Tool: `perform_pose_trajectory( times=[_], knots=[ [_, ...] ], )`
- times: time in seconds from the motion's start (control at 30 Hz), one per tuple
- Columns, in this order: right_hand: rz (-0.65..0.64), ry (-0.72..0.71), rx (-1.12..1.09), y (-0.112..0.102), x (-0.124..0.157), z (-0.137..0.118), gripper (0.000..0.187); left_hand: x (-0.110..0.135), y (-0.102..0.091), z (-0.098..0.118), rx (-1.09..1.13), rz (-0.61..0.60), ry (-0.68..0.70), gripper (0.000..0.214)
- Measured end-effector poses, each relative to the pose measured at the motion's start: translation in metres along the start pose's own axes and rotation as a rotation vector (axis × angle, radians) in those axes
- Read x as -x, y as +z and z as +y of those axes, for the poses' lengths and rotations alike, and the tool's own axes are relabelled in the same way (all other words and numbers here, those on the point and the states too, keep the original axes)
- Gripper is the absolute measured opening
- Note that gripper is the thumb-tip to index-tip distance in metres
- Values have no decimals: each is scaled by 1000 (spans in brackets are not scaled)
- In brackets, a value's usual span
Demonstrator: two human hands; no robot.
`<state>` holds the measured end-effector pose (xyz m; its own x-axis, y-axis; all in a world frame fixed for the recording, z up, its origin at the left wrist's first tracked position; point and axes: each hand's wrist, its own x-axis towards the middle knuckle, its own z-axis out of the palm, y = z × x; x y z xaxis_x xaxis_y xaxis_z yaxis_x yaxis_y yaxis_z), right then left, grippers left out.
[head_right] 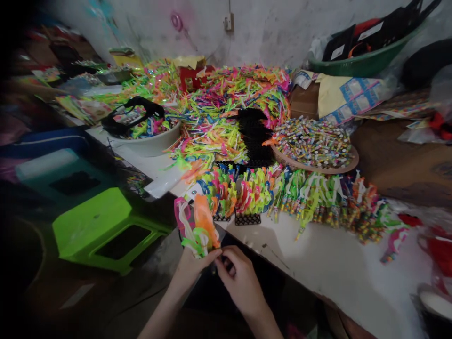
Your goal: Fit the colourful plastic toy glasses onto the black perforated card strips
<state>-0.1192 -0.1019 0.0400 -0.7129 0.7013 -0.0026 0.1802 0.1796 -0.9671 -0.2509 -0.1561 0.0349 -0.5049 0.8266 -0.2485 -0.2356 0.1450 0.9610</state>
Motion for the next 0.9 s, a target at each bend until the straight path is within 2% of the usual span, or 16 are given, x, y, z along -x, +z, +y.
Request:
perform_pose_trajectory(
  times=[0.17, 0.33, 0.47, 0.57, 0.77, 0.9],
  knots=[
    [86, 156, -172, -9, 1, 5, 24, 3, -2, 1, -34, 112, -36, 24],
    [209, 143, -300, -20, -6, 9, 29, 7, -4, 4, 118, 169, -77, 34],
    [285, 143, -294, -24, -14, 17, 32, 8, -6, 7, 168, 159, -61, 34],
    [288, 166, -251, -25, -18, 21, 32, 7, -8, 8, 162, 159, -61, 32],
    [192, 138, -263, -25, -20, 27, 34, 3, -14, 7, 172, 184, -70, 32],
    [276, 144, -186, -23, -26, 34, 29, 2, -15, 11, 170, 193, -103, 34]
  ],
)
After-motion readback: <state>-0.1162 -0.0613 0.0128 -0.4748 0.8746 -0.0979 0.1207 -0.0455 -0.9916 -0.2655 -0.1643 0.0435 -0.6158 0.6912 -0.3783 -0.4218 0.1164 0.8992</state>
